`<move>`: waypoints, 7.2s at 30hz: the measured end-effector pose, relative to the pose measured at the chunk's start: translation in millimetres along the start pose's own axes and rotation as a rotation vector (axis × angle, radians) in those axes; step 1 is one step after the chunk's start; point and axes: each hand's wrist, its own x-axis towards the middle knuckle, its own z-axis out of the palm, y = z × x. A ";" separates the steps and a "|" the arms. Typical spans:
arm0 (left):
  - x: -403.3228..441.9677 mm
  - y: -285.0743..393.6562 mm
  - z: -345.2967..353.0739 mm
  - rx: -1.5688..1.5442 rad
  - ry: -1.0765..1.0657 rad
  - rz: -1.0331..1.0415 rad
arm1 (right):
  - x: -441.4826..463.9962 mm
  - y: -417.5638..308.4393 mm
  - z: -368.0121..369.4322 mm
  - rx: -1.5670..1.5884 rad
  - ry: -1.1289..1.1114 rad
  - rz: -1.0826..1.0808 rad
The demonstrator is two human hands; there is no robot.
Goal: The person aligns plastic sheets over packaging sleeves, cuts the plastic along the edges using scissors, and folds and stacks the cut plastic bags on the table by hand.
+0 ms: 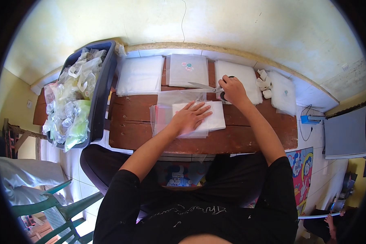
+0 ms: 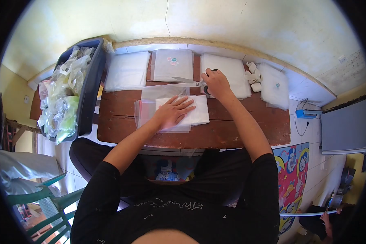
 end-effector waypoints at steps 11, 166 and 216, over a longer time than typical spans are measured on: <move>-0.1 -0.9 1.1 0.002 -0.007 0.003 | -2.6 10.5 5.2 -0.043 -0.022 -0.002; 2.3 -5.7 -9.6 -0.010 0.071 -0.098 | -42.8 -79.0 -80.5 0.504 0.208 0.539; -7.4 -24.4 -5.4 -0.043 -0.114 0.076 | -79.6 13.3 -49.4 0.474 -0.204 0.306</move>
